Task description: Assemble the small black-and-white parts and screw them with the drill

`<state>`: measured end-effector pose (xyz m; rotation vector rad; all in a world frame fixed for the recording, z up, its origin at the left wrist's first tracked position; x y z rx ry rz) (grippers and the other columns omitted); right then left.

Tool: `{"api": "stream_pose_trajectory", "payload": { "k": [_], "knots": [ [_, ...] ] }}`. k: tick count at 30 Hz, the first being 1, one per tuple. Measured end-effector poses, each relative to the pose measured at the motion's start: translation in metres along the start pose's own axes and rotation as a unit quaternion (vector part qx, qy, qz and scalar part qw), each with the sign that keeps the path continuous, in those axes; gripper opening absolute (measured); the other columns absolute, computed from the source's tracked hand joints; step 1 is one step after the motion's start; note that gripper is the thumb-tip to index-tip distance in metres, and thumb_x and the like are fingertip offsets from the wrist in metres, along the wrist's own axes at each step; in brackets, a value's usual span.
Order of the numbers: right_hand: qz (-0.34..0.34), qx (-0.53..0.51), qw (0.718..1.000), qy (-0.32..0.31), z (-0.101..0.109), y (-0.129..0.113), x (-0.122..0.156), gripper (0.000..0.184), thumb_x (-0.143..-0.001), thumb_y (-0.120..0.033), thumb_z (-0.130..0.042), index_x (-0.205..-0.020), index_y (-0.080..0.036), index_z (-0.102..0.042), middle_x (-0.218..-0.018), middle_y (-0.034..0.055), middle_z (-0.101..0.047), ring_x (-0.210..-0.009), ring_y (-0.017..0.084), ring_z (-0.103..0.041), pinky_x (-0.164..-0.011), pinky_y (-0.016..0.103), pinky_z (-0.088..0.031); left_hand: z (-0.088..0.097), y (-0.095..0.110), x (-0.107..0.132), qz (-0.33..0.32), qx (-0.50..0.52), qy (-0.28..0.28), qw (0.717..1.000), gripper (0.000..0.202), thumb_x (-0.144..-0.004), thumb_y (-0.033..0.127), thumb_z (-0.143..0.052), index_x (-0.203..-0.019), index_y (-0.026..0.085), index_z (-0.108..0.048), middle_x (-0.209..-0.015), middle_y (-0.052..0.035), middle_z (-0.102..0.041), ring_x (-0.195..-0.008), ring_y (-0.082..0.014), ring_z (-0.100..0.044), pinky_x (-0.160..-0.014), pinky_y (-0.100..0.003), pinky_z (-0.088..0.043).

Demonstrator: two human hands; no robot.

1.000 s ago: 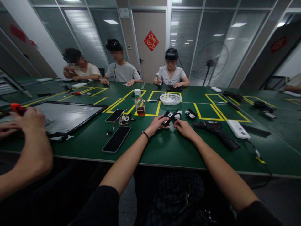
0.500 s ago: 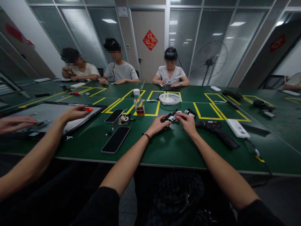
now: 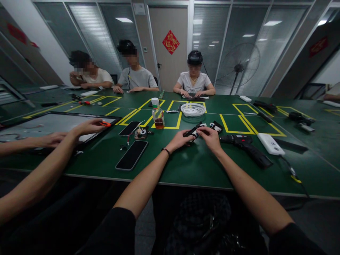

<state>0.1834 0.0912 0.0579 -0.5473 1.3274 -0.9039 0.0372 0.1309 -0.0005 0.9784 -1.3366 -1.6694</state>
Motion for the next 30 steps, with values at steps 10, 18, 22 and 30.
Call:
{"api": "stream_pose_trajectory", "payload": {
  "k": [10,18,22,30],
  "knots": [
    [-0.017,0.032,0.998,-0.052,-0.002,0.003,0.002,0.025,-0.084,-0.038,-0.064,-0.101,-0.023,-0.075,-0.098,0.0057,-0.074,-0.091,0.023,-0.067,-0.087,0.037,-0.050,0.003,0.002,0.000,-0.001,-0.001,0.014,1.000,0.061,-0.073,0.037,-0.076,-0.127,0.017,-0.060,-0.113,-0.0137,-0.067,-0.083,-0.0213,-0.067,-0.062,-0.030,-0.058],
    [0.049,0.108,0.991,-0.066,-0.009,-0.014,0.005,0.019,-0.089,-0.032,-0.059,-0.098,-0.023,-0.074,-0.096,0.0052,-0.072,-0.091,0.023,-0.065,-0.088,0.036,-0.048,0.004,0.002,0.000,0.002,-0.020,0.024,1.000,0.065,-0.071,0.039,-0.077,-0.129,0.017,-0.058,-0.113,-0.0128,-0.067,-0.081,-0.0200,-0.067,-0.062,-0.030,-0.058],
    [0.081,0.125,0.986,-0.079,-0.011,-0.020,0.006,0.014,-0.088,-0.028,-0.061,-0.091,-0.023,-0.074,-0.095,0.0060,-0.070,-0.093,0.023,-0.063,-0.088,0.036,-0.047,0.004,0.002,0.000,-0.010,-0.039,0.026,0.999,0.065,-0.071,0.042,-0.076,-0.128,0.016,-0.058,-0.112,-0.0128,-0.067,-0.080,-0.0194,-0.066,-0.062,-0.029,-0.058],
    [0.061,0.134,0.986,-0.083,-0.010,-0.011,0.003,0.009,-0.085,-0.026,-0.064,-0.086,-0.022,-0.073,-0.090,0.0056,-0.067,-0.087,0.022,-0.061,-0.081,0.034,-0.046,0.014,0.013,0.002,-0.062,-0.156,0.071,0.983,0.068,-0.069,0.048,-0.076,-0.129,0.019,-0.059,-0.120,-0.0127,-0.065,-0.093,-0.0246,-0.067,-0.083,-0.036,-0.054]
  ]
}}
Point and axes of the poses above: each hand's wrist, its own x-axis away from the middle knuckle, its own z-axis out of the back of the hand, y = z × x, the point moved 10 cm from there along -x, towards the middle knuckle
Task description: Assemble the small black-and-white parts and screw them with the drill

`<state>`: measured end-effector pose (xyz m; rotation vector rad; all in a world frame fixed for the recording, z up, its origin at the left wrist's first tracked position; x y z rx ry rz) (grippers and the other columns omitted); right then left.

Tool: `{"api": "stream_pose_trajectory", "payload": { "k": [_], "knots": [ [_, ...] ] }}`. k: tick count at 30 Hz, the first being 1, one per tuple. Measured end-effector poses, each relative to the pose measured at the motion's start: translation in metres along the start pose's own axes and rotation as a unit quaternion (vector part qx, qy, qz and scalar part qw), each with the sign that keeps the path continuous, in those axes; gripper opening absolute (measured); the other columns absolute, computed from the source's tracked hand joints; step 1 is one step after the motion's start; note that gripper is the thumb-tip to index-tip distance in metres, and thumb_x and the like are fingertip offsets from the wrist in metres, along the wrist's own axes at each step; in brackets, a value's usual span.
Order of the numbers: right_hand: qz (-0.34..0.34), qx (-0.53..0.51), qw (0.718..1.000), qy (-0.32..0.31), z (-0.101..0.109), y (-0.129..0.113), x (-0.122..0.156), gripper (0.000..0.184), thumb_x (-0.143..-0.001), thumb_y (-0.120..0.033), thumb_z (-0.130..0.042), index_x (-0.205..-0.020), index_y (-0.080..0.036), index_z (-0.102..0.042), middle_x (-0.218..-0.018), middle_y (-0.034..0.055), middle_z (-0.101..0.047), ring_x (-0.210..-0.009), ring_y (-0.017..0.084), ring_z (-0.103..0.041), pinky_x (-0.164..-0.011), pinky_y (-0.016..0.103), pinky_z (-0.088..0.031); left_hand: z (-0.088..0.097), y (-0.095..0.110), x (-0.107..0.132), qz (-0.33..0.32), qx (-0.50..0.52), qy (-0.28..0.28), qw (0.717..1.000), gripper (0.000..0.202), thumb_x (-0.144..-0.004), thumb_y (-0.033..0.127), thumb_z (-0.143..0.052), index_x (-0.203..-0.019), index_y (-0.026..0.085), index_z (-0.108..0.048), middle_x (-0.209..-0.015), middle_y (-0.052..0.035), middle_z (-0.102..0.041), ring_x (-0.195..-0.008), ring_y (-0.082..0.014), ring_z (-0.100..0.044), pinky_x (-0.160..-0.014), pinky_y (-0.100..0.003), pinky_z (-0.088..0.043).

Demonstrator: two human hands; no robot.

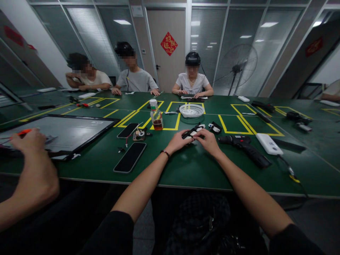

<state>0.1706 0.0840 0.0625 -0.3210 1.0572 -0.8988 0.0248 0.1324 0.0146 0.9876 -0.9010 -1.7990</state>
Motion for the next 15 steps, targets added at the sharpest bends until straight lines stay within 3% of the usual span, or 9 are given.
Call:
{"api": "stream_pose_trajectory", "payload": {
  "k": [4,15],
  "knots": [
    [-0.003,-0.004,1.000,-0.004,0.000,0.003,0.001,0.009,-0.084,-0.027,-0.065,-0.085,-0.022,-0.072,-0.088,0.0053,-0.067,-0.086,0.022,-0.060,-0.080,0.034,-0.046,0.008,0.010,0.003,-0.029,-0.060,0.038,0.997,0.067,-0.068,0.048,-0.077,-0.127,0.020,-0.062,-0.121,-0.0121,-0.065,-0.110,-0.0297,-0.061,-0.096,-0.038,-0.047],
    [-0.073,-0.039,0.997,-0.001,-0.005,0.028,0.001,0.017,-0.075,-0.035,-0.071,-0.082,-0.020,-0.067,-0.081,0.0019,-0.063,-0.073,0.018,-0.054,-0.069,0.031,-0.044,0.008,0.021,0.008,-0.045,-0.110,0.050,0.992,0.073,-0.067,0.049,-0.077,-0.132,0.023,-0.058,-0.122,-0.0112,-0.065,-0.111,-0.0324,-0.060,-0.099,-0.039,-0.044]
  ]
}}
Point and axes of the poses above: each hand's wrist, its own x-axis away from the middle knuckle, its own z-axis out of the back of the hand, y = z × x, the point moved 10 cm from there along -x, towards the middle knuckle
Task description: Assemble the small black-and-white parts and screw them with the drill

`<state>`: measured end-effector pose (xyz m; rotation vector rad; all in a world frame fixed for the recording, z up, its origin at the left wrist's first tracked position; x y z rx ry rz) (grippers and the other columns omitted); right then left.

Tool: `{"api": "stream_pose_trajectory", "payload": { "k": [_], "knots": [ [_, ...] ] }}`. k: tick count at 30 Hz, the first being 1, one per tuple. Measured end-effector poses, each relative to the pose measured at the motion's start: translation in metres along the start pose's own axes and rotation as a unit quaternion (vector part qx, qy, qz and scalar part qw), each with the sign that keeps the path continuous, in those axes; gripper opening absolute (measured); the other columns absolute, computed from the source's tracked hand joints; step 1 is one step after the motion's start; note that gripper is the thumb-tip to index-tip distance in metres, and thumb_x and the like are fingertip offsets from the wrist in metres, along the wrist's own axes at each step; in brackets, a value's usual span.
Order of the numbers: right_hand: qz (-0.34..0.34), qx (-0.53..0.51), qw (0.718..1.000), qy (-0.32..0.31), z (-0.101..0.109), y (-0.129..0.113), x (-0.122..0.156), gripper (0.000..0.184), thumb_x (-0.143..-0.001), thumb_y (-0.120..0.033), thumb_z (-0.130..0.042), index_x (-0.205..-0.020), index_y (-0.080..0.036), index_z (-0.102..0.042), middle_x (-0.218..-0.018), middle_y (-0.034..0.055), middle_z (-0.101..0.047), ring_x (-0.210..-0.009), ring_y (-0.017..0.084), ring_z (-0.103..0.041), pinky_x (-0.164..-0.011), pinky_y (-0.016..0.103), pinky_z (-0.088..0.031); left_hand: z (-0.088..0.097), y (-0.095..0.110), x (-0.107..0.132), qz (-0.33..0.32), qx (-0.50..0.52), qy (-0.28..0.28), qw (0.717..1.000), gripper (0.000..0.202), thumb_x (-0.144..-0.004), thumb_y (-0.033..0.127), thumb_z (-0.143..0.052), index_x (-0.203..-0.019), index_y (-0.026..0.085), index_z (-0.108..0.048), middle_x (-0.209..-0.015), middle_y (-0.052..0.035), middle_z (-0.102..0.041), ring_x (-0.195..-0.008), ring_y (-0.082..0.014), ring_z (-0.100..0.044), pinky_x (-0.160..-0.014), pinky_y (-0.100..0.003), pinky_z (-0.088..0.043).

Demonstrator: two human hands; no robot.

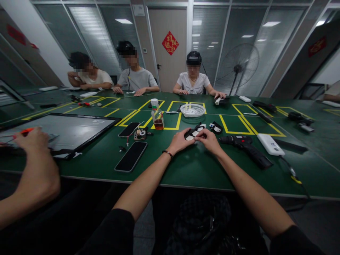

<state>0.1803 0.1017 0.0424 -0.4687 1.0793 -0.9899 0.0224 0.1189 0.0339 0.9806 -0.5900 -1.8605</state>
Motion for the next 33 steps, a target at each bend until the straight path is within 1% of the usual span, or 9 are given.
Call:
{"api": "stream_pose_trajectory", "payload": {
  "k": [6,9,13,17,19,22,25,30,33],
  "knots": [
    [-0.021,-0.005,0.999,0.036,0.008,0.009,-0.003,0.025,-0.067,-0.039,-0.077,-0.081,-0.020,-0.066,-0.085,0.0017,-0.060,-0.076,0.017,-0.050,-0.071,0.030,-0.042,-0.001,0.006,0.000,-0.001,0.039,0.000,0.999,0.070,-0.067,0.044,-0.078,-0.130,0.022,-0.059,-0.122,-0.0102,-0.066,-0.111,-0.0300,-0.061,-0.098,-0.037,-0.045],
    [-0.081,-0.089,0.992,0.046,0.005,0.029,-0.002,0.038,-0.062,-0.040,-0.080,-0.089,-0.020,-0.064,-0.085,0.0003,-0.058,-0.073,0.016,-0.050,-0.067,0.028,-0.043,-0.003,0.007,0.000,0.002,0.057,-0.005,0.998,0.068,-0.067,0.042,-0.078,-0.130,0.022,-0.059,-0.122,-0.0101,-0.065,-0.110,-0.0288,-0.061,-0.097,-0.037,-0.046],
    [-0.177,-0.212,0.960,0.039,-0.009,0.056,0.002,0.052,-0.057,-0.038,-0.084,-0.099,-0.022,-0.058,-0.093,0.0023,-0.060,-0.075,0.016,-0.056,-0.061,0.026,-0.045,-0.009,0.007,-0.001,-0.006,0.078,-0.026,0.997,0.063,-0.072,0.044,-0.075,-0.129,0.021,-0.061,-0.121,-0.0107,-0.066,-0.108,-0.0270,-0.062,-0.097,-0.037,-0.047],
    [-0.240,-0.254,0.936,0.048,-0.016,0.070,0.008,0.055,-0.055,-0.038,-0.085,-0.099,-0.021,-0.056,-0.099,0.0048,-0.061,-0.079,0.017,-0.060,-0.056,0.024,-0.047,-0.019,-0.001,-0.002,0.024,0.142,-0.039,0.989,0.062,-0.073,0.045,-0.074,-0.128,0.019,-0.060,-0.121,-0.0112,-0.065,-0.107,-0.0259,-0.062,-0.093,-0.037,-0.051],
    [-0.226,-0.257,0.937,0.063,-0.014,0.066,0.007,0.056,-0.057,-0.039,-0.084,-0.101,-0.021,-0.055,-0.103,0.0050,-0.060,-0.080,0.017,-0.060,-0.057,0.024,-0.049,-0.029,-0.007,-0.001,0.061,0.208,-0.056,0.975,0.064,-0.074,0.045,-0.073,-0.129,0.018,-0.058,-0.121,-0.0116,-0.065,-0.102,-0.0252,-0.064,-0.086,-0.037,-0.055],
    [-0.175,-0.270,0.943,0.084,-0.009,0.051,0.004,0.051,-0.065,-0.043,-0.080,-0.104,-0.022,-0.055,-0.109,0.0050,-0.058,-0.083,0.016,-0.061,-0.061,0.025,-0.051,-0.042,-0.009,-0.001,0.100,0.320,-0.082,0.939,0.060,-0.077,0.044,-0.071,-0.128,0.016,-0.056,-0.118,-0.0121,-0.065,-0.093,-0.0232,-0.067,-0.074,-0.037,-0.059],
    [-0.161,-0.290,0.941,0.073,-0.011,0.041,0.003,0.047,-0.072,-0.047,-0.074,-0.106,-0.022,-0.054,-0.110,0.0061,-0.058,-0.086,0.017,-0.062,-0.063,0.027,-0.054,-0.047,-0.013,-0.002,0.122,0.386,-0.087,0.910,0.052,-0.080,0.042,-0.068,-0.124,0.015,-0.057,-0.112,-0.0120,-0.066,-0.088,-0.0224,-0.067,-0.070,-0.037,-0.060],
    [-0.174,-0.324,0.930,0.000,-0.025,0.032,0.006,0.050,-0.076,-0.045,-0.072,-0.117,-0.026,-0.050,-0.101,0.0032,-0.064,-0.081,0.017,-0.065,-0.071,0.031,-0.056,-0.046,-0.022,-0.002,0.153,0.412,-0.081,0.895,0.048,-0.083,0.041,-0.064,-0.124,0.017,-0.056,-0.107,-0.0099,-0.067,-0.086,-0.0215,-0.067,-0.072,-0.038,-0.061],
    [-0.177,-0.332,0.926,-0.010,-0.026,0.031,0.008,0.048,-0.076,-0.043,-0.072,-0.115,-0.027,-0.050,-0.089,-0.0005,-0.065,-0.075,0.016,-0.065,-0.072,0.033,-0.056,-0.045,-0.020,0.000,0.142,0.415,-0.079,0.895,0.051,-0.083,0.039,-0.064,-0.129,0.020,-0.053,-0.110,-0.0099,-0.066,-0.086,-0.0229,-0.068,-0.070,-0.040,-0.061]
  ]
}}
Point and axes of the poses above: each hand's wrist, its own x-axis away from the middle knuckle, its own z-axis out of the back of the hand, y = z × x, the point moved 10 cm from there along -x, towards the middle knuckle
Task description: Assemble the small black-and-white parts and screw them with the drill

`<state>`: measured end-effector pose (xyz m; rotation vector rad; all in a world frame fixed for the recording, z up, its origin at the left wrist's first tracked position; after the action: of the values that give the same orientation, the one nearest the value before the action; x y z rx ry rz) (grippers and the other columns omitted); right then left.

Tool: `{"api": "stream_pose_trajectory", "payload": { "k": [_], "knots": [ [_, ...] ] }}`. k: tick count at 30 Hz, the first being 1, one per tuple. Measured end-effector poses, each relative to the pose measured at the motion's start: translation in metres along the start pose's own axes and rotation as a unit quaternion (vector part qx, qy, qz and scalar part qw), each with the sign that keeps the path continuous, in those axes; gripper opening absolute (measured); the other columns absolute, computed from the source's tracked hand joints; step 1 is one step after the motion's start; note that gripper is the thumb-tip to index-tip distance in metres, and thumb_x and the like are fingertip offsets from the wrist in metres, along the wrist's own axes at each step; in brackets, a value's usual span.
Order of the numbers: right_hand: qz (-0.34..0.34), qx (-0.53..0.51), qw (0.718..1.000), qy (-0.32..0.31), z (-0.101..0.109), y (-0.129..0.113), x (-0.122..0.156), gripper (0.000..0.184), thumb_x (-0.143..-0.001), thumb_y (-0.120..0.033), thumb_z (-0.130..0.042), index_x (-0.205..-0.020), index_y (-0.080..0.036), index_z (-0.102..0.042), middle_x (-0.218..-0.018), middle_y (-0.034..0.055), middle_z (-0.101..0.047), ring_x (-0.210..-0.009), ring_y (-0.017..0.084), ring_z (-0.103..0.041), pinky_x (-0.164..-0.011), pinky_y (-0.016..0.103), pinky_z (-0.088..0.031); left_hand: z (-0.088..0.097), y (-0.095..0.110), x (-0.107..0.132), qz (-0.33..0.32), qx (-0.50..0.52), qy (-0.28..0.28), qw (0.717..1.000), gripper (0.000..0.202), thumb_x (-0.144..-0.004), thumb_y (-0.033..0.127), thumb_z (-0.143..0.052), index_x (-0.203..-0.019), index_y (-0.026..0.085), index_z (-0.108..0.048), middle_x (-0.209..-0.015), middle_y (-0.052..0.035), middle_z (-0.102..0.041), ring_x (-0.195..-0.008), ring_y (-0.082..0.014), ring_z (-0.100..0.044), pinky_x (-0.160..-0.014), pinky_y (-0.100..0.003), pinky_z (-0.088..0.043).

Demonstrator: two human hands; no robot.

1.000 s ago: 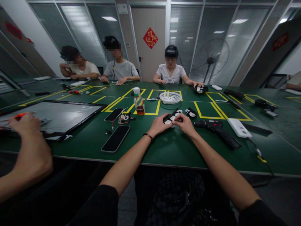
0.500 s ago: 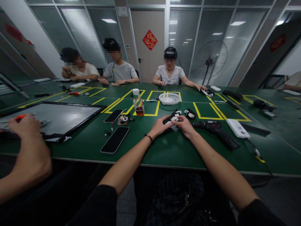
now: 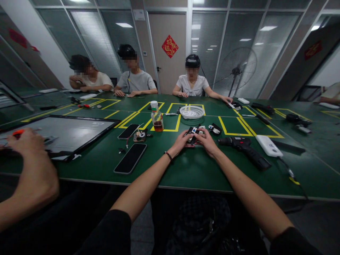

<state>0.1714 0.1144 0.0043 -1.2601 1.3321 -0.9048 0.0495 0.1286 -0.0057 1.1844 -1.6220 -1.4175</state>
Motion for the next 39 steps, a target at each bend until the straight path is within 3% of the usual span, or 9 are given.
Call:
{"api": "stream_pose_trajectory", "payload": {
  "k": [5,9,21,33,39],
  "knots": [
    [0.023,-0.008,1.000,0.011,0.004,-0.004,-0.001,0.044,-0.072,-0.043,-0.075,-0.105,-0.025,-0.053,-0.080,-0.0021,-0.063,-0.076,0.018,-0.065,-0.070,0.033,-0.057,-0.008,-0.002,0.001,0.004,0.013,-0.028,1.000,0.053,-0.084,0.046,-0.062,-0.130,0.021,-0.053,-0.111,-0.0106,-0.066,-0.088,-0.0246,-0.068,-0.071,-0.041,-0.061],
    [0.038,0.001,0.999,0.016,0.007,-0.004,-0.003,0.042,-0.073,-0.042,-0.074,-0.104,-0.025,-0.052,-0.082,-0.0014,-0.063,-0.075,0.018,-0.064,-0.067,0.033,-0.056,-0.006,-0.007,-0.001,0.024,0.029,-0.015,0.999,0.054,-0.085,0.054,-0.057,-0.125,0.017,-0.056,-0.103,-0.0120,-0.068,-0.081,-0.0235,-0.069,-0.070,-0.042,-0.061],
    [-0.004,-0.011,1.000,-0.014,0.000,0.011,-0.003,0.042,-0.074,-0.039,-0.074,-0.103,-0.026,-0.046,-0.088,-0.0025,-0.064,-0.072,0.016,-0.067,-0.069,0.034,-0.058,0.008,-0.005,-0.001,0.009,-0.056,0.043,0.997,0.042,-0.086,0.050,-0.057,-0.111,0.016,-0.063,-0.091,-0.0086,-0.069,-0.071,-0.0206,-0.067,-0.060,-0.035,-0.059],
    [-0.012,0.009,1.000,-0.001,0.001,0.017,-0.003,0.039,-0.078,-0.044,-0.072,-0.099,-0.025,-0.046,-0.078,-0.0034,-0.063,-0.063,0.015,-0.066,-0.064,0.034,-0.062,0.014,-0.009,-0.002,0.027,-0.081,0.062,0.994,0.041,-0.086,0.051,-0.053,-0.102,0.016,-0.065,-0.090,-0.0087,-0.070,-0.073,-0.0211,-0.066,-0.057,-0.033,-0.057],
    [0.005,0.042,0.999,0.003,0.001,0.014,-0.003,0.039,-0.080,-0.048,-0.069,-0.100,-0.024,-0.046,-0.079,-0.0025,-0.063,-0.061,0.015,-0.067,-0.060,0.032,-0.061,0.008,-0.009,0.001,0.033,-0.079,0.048,0.995,0.045,-0.087,0.054,-0.051,-0.109,0.016,-0.062,-0.089,-0.0095,-0.071,-0.068,-0.0212,-0.068,-0.057,-0.033,-0.057]
  ]
}}
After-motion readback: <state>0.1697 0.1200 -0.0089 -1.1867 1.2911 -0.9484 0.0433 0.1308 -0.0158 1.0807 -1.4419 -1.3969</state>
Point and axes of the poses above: each hand's wrist, its own x-axis away from the middle knuckle, its own z-axis out of the back of the hand, y = z × x, the point moved 10 cm from there along -x, towards the middle knuckle
